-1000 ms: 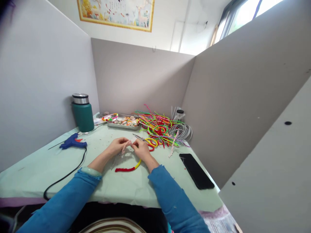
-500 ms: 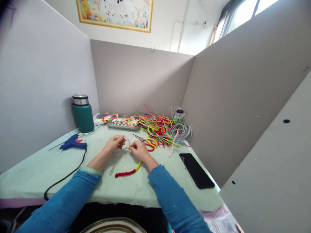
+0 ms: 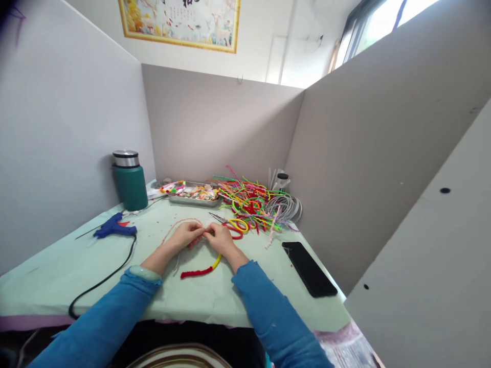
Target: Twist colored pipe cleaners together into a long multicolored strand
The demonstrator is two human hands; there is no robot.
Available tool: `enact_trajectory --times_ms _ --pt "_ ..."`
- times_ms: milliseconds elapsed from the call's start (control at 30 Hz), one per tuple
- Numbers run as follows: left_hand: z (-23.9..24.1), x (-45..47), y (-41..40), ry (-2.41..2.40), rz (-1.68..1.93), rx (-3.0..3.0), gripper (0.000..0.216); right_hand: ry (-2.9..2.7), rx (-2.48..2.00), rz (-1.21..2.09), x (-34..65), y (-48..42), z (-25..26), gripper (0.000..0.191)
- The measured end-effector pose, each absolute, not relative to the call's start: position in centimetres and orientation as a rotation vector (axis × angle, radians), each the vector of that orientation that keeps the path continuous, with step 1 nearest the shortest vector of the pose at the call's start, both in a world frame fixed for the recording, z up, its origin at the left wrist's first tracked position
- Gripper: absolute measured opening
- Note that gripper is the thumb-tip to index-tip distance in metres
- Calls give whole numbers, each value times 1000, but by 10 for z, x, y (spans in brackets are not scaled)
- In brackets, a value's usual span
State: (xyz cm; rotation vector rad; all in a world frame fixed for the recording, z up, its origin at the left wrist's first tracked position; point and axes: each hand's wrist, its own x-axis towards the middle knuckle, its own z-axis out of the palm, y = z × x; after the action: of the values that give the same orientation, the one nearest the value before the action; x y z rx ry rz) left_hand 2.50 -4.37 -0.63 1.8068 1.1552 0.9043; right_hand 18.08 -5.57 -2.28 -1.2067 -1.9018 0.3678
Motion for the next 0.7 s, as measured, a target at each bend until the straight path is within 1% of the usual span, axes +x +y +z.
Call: enact_trajectory --times_ms 167,300,467,533,600,700 --pt "0 27 -45 1152 999 1773 20 -1888 -1152 468 179 -59 -19 12" --pt "0 28 -45 1163 988 1714 11 -1863 -1181 506 177 -60 -18 13" --pt "3 28 -49 1399 996 1743 17 -1850 -1221 450 174 -59 -21 12" --pt "7 29 -53 1485 1026 1826 15 -1838 -1255 412 174 -57 -22 14" --pt "10 28 -56 1520 1052 1936 12 -1832 -1287 383 175 -55 -23 15" --pt "9 28 -54 1518 1045 2069 14 -1828 -1312 351 177 -53 -25 16"
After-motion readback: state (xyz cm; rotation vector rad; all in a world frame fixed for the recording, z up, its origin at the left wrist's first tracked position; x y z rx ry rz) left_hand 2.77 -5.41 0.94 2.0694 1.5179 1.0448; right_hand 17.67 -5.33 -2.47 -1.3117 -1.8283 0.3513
